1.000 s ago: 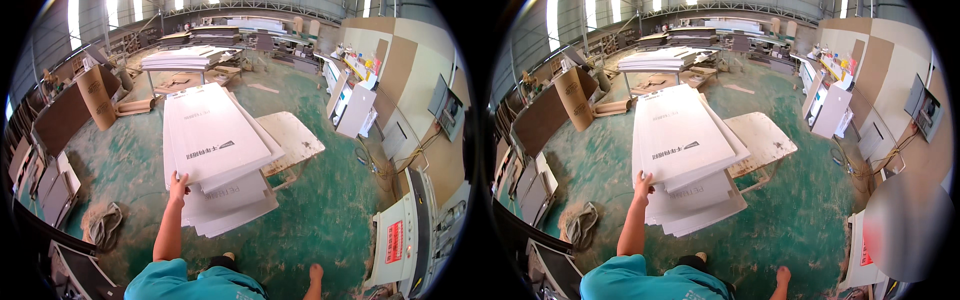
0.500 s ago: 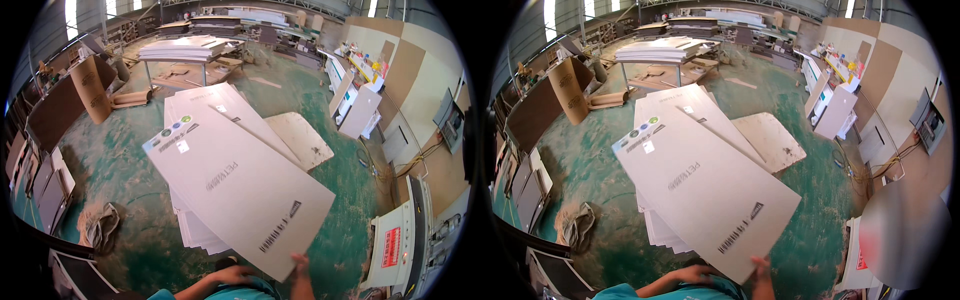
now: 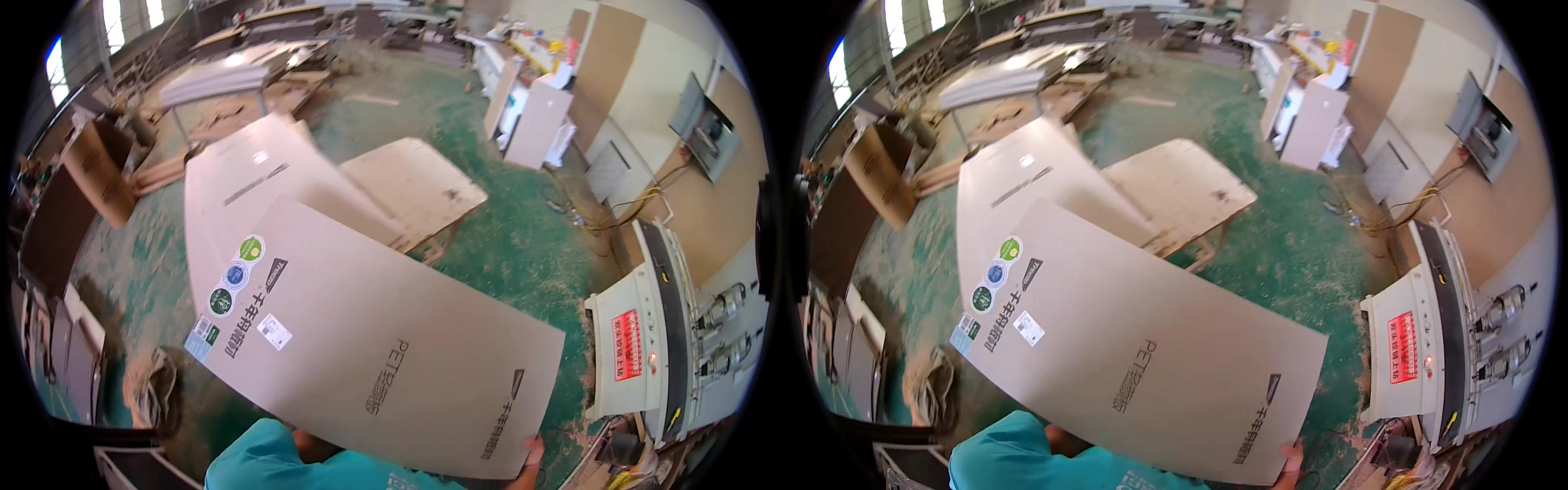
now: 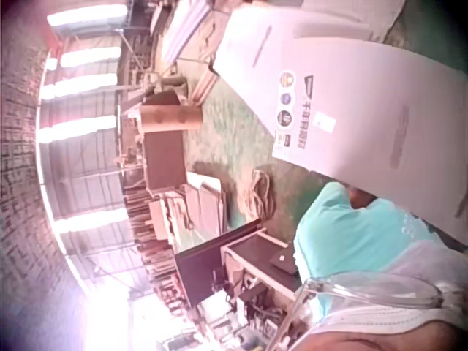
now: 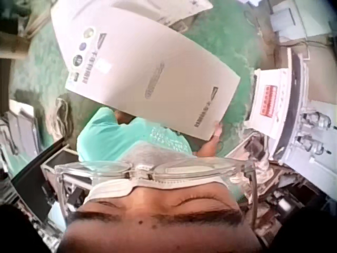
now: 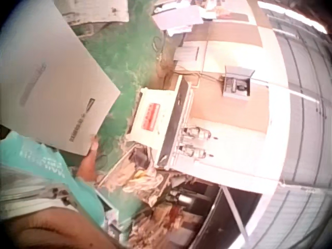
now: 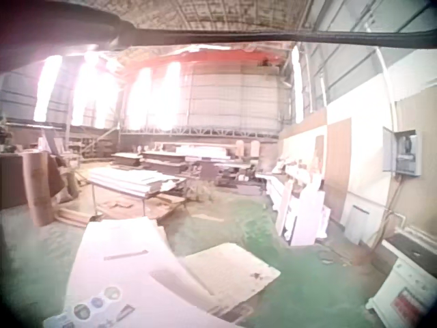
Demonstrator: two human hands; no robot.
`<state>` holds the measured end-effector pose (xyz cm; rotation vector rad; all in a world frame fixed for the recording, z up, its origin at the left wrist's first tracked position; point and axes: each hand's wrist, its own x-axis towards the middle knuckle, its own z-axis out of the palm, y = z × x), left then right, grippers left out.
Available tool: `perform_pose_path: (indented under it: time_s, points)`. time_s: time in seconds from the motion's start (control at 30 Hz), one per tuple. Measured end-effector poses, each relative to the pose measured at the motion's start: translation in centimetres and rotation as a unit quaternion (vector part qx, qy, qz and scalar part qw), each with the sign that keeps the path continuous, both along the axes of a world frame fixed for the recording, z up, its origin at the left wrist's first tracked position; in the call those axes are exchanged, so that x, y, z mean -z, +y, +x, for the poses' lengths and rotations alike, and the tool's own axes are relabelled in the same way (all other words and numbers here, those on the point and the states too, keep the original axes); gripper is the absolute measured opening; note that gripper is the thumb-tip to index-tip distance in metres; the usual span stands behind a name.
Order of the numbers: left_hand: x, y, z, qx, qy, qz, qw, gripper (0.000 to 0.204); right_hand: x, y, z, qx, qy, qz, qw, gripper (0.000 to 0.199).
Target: The person positions wood panels under a multi-spindle drill press and operates the machine to drill holes into the panels.
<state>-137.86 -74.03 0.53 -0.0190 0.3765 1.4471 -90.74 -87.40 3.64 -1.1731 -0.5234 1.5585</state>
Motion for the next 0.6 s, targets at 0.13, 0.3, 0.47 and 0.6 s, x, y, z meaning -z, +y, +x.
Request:
perform_pose_path:
  time_s: [0.13, 0.3, 0.47, 0.6]
  points:
    - [-0.7, 4.6, 9.2, 0.032, 0.03, 0.005, 0.999, 0.054, 0.2, -1.4, 4.5, 0.061, -0.021, 0.004, 0.998, 0.077]
    - [-0.8, 8.4, 25.4, 0.126, 0.075, -0.007, 0.989, 0.054, 3.2, -3.4, 10.9, 0.329, 0.061, -0.023, 0.942, 0.039]
    - [-0.8, 12.0, 45.1, 0.225, 0.1, -0.013, 0.969, 0.055, 7.7, -6.0, 25.8, 0.515, -0.022, -0.22, 0.828, 0.029]
    - [0.1, 11.7, 56.9, 0.325, 0.098, -0.025, 0.94, 0.055, 3.8, -10.9, 30.2, 0.609, -0.06, -0.274, 0.741, 0.044]
